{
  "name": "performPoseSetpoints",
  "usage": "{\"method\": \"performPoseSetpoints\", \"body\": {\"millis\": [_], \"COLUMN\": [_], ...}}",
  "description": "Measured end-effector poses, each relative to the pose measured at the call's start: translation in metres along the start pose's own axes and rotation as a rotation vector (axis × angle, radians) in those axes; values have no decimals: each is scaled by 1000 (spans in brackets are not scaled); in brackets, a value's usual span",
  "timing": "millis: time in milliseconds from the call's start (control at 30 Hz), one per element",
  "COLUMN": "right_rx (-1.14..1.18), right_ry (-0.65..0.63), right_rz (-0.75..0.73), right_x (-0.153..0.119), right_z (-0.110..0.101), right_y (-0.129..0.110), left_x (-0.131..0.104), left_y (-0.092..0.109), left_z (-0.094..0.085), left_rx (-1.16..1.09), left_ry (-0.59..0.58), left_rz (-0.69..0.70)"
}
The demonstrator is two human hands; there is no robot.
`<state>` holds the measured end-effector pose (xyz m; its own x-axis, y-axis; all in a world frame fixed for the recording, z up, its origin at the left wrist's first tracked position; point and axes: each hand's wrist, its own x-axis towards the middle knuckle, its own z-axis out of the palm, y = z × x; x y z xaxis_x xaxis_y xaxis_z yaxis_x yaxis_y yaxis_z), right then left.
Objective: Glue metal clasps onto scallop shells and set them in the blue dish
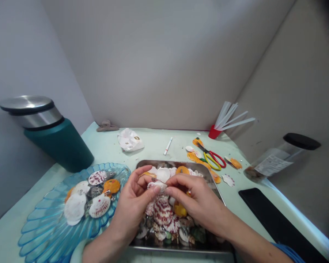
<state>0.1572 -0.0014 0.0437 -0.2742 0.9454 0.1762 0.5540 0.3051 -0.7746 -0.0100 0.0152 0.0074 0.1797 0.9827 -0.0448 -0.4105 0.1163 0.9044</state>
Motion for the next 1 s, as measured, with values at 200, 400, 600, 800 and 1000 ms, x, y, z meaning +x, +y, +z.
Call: {"method": "performPoseSetpoints", "body": {"millis": [200,400,600,800,1000], "right_rx": [29,75,-226,-276,-303], "right_ry": [-22,-55,-24,6,48], "right_rz": [28,58,-162,-200,-159], "right_x": [2,4,-3,-1,2], "right_z": [-2,0,3,7,2], "right_y": [3,7,3,9,10], "left_x": [-1,0,1,1,3], "left_y": [0,-1,0,0,0], "left_z": [-1,-2,0,2,3], "left_rx": [21,33,58,68,68], "left_ry": [-26,-26,44,71,48], "left_rz": [-3,-8,5,-15,-86]}}
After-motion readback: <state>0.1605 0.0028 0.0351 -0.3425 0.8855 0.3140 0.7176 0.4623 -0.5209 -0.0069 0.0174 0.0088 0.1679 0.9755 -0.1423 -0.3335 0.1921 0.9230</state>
